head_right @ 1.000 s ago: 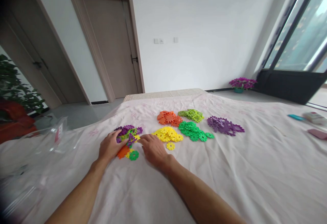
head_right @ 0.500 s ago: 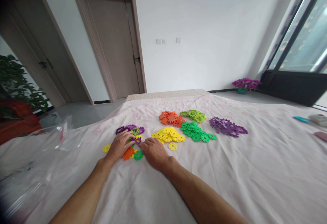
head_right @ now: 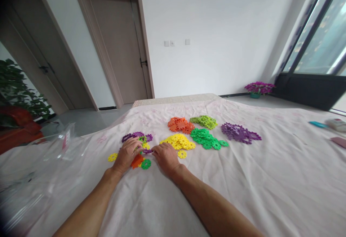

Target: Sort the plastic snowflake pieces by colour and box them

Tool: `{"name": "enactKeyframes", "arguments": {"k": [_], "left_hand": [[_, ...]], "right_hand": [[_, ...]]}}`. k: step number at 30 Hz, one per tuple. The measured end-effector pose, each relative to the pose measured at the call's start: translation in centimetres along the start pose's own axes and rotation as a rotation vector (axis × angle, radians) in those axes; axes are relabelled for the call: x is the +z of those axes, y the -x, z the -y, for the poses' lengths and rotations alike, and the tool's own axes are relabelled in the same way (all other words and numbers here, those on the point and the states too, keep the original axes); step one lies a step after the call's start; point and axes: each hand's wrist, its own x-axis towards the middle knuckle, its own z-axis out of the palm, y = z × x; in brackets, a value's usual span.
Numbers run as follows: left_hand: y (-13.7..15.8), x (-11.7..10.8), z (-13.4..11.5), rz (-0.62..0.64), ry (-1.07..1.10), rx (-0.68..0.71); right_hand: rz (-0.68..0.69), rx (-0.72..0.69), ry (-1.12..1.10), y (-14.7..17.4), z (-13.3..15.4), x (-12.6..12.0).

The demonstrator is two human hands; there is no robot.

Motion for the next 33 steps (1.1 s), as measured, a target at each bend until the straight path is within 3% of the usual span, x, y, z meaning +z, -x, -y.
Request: {"name": "enactKeyframes", "arguments": {"k": [7, 11, 14, 16, 19, 26, 30, 33], "left_hand": [[-0.5, -0.5, -1.2, -0.009, 0.07, 0.029], [-0.5, -0.8, -1.8, 0.031, 0.083, -0.041], [-0.3, -0.9, -1.5, -0.03, 0.063, -0.113], [-0.1, -1.0, -0.9, -0.116, 0.027, -0.166], [0.1, -1.1, 0.5, -0.218, -0.043, -0.284], [0.9, -1.3, 2.4, -0.219, -0.093, -0.626], [1.0, -1.3, 2.5, -0.174, -0.144, -0.635], [1.1, -1.2, 2.6, -0.135, -0.184, -0.633]], "right_hand": [[-0.03, 0.022, 0.027, -0.1, -0.4, -0.3], [-0.045, 0.002, 0.019, -0.1, -0.5, -0.7], [-0.109, -0.006, -0.022, -0.4, -1.6, -1.2], [-0.207, 0.051, -0.074, -0.8, -3.2, -1.8], [-0.449, 0.269, -0.218, -1.4, -6.8, -3.2], [-0.998, 0.82, -0.888, -0.3, -15.8, -7.2], [-1.247, 0.95, -1.053, 1.4, -19.4, -9.3], [-1.349, 1.0, -1.172, 2.6, -21.3, -11.3]]}}
